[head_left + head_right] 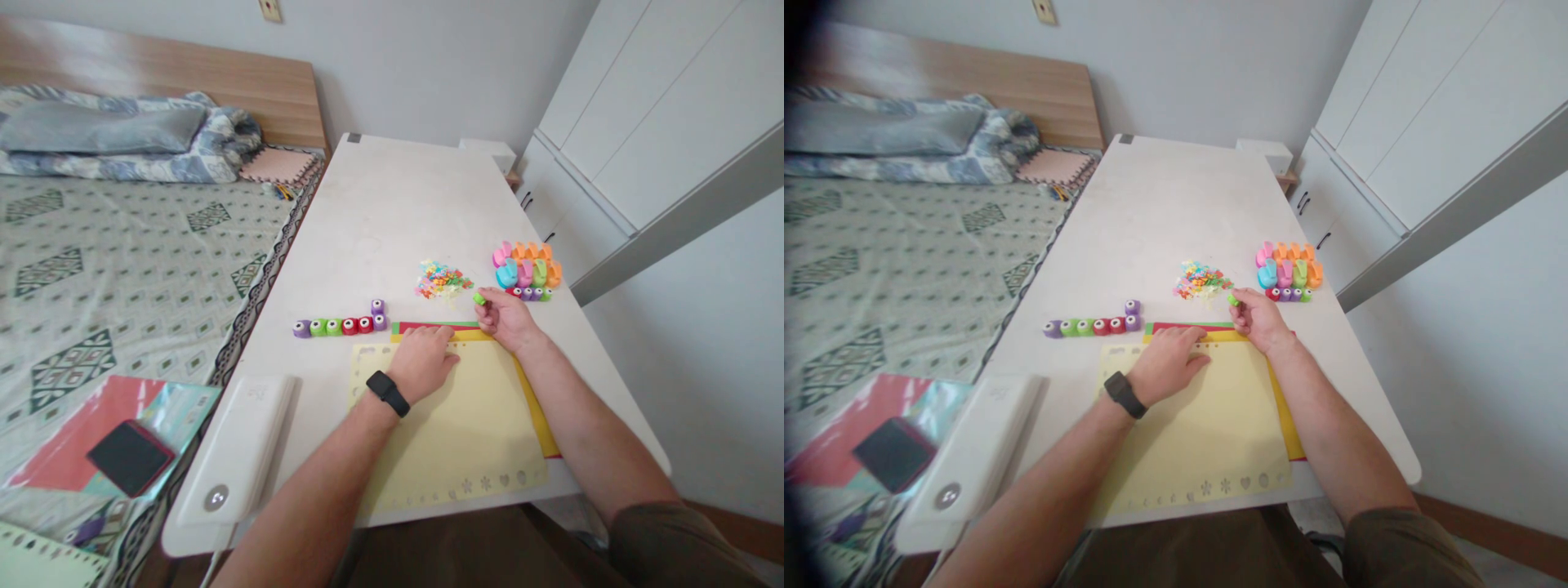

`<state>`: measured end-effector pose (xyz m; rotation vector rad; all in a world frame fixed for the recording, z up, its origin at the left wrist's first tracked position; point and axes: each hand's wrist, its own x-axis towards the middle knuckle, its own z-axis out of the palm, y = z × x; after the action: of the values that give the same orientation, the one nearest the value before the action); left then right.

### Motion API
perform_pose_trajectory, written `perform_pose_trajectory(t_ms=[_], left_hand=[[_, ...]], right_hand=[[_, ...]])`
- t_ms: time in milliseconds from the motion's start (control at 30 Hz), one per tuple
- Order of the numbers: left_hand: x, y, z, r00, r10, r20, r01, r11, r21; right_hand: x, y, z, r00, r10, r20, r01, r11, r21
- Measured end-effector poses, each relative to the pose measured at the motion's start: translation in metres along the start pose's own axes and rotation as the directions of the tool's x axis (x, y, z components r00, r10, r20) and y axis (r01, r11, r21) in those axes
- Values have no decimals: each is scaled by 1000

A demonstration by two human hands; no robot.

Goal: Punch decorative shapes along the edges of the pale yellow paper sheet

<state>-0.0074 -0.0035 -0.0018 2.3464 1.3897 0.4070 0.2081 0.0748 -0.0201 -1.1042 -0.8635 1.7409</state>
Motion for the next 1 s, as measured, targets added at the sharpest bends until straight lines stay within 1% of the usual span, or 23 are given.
perform_pose_trajectory(t_ms=[200,333,467,733,1000], left_hand=[[0,0,0,1000,-3,9,3,1000,-2],[-1,0,1,1000,0,-2,0,1000,-3],[-1,0,1,1000,4,-2,-4,1000,-3],[0,1,-1,1000,3,2,-3,1000,0],[0,1,0,1000,5,2,-5,1000,3]], right_hand=[[1,-4,-2,997,68,45,-71,995,75],[-1,-7,-1,996,68,56,-73,993,92],[-2,-8,0,996,81,39,-85,992,93],[-1,-7,-8,992,97,81,-106,988,114],[-1,-7,-9,991,105,77,-114,987,117]])
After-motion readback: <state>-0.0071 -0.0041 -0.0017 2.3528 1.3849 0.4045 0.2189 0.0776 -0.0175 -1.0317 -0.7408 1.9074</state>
